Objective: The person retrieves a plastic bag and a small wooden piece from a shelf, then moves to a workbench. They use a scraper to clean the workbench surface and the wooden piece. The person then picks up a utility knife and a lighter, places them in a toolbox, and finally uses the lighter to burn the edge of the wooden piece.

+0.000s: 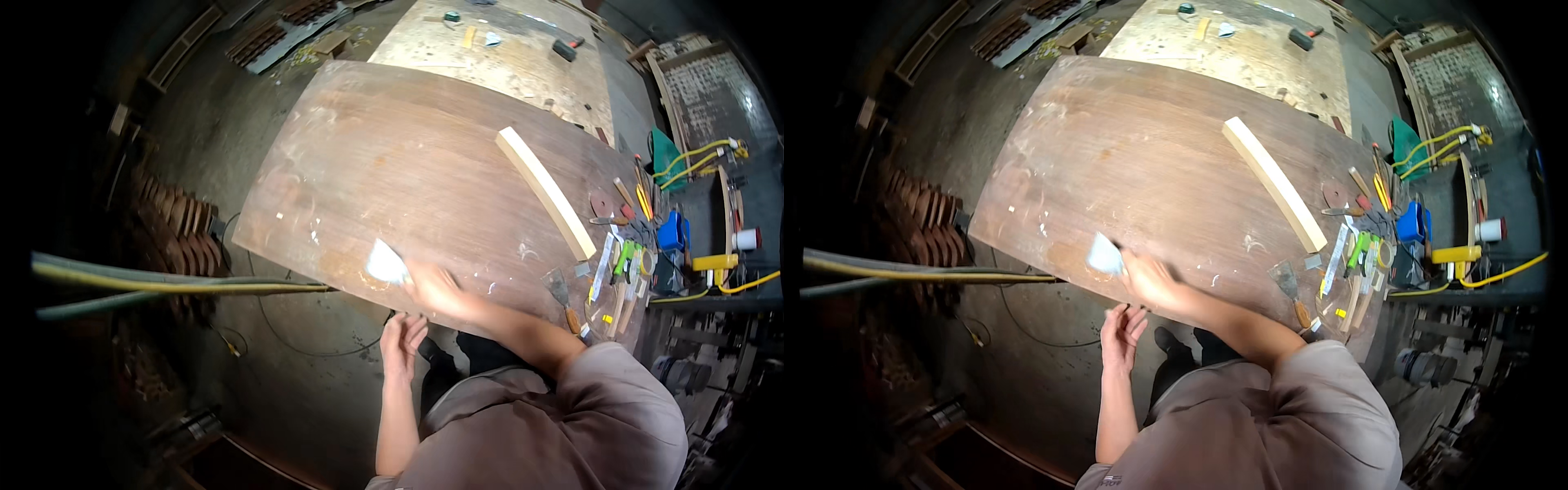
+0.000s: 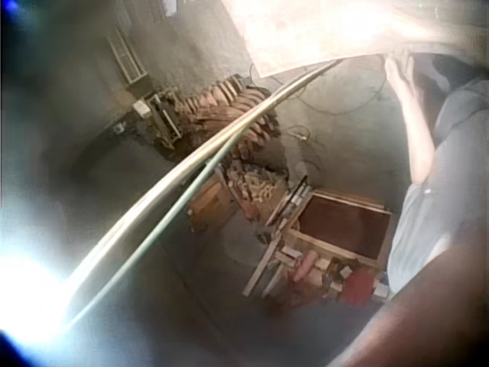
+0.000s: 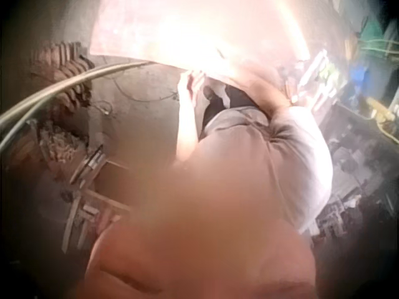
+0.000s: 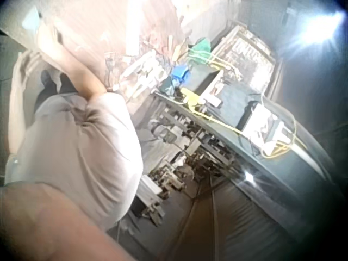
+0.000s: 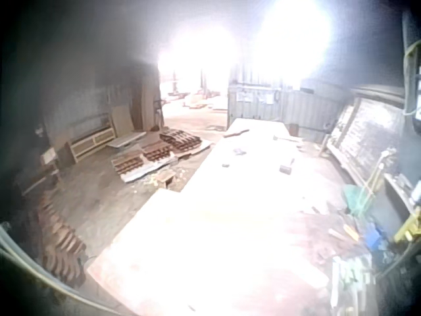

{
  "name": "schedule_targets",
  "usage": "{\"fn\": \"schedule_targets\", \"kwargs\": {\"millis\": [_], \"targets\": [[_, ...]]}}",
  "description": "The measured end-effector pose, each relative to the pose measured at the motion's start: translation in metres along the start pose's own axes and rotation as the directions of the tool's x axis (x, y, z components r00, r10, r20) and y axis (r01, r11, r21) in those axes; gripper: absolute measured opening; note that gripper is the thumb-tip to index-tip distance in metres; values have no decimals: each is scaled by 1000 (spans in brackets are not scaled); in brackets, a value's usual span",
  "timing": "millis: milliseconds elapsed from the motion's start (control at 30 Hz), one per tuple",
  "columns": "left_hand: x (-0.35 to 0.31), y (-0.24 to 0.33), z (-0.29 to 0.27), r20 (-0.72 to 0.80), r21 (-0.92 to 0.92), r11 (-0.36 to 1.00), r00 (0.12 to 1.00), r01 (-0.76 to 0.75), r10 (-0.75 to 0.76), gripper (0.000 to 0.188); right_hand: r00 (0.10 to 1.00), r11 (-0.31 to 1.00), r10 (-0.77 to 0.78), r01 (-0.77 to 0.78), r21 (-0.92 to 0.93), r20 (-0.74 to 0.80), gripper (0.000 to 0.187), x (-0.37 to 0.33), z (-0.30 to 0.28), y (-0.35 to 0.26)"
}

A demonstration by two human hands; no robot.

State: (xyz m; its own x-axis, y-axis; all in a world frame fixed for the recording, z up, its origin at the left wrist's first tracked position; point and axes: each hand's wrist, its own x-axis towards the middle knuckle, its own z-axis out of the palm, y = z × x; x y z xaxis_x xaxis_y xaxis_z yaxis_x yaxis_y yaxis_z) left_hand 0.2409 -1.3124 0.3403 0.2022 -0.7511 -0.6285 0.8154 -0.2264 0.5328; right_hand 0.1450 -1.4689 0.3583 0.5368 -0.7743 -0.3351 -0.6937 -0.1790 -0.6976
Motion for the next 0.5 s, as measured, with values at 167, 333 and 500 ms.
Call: {"fn": "schedule_targets", "kwargs": {"millis": [167, 333, 500], "targets": [[8, -9, 46, -35, -100, 992, 996, 83, -86, 27, 966, 947, -218, 244, -211, 136, 48, -77, -55, 14], [-18, 8, -4, -162, -22, 1000, 986, 22, -25, 13, 600, 705, 106, -608, -366, -793, 58, -78, -198, 167], [-73, 16, -74, -344, -14, 996, 936, -89, 79, 11, 751, 690, 310, -599, -405, -583, 44, -32, -228, 218]]}}
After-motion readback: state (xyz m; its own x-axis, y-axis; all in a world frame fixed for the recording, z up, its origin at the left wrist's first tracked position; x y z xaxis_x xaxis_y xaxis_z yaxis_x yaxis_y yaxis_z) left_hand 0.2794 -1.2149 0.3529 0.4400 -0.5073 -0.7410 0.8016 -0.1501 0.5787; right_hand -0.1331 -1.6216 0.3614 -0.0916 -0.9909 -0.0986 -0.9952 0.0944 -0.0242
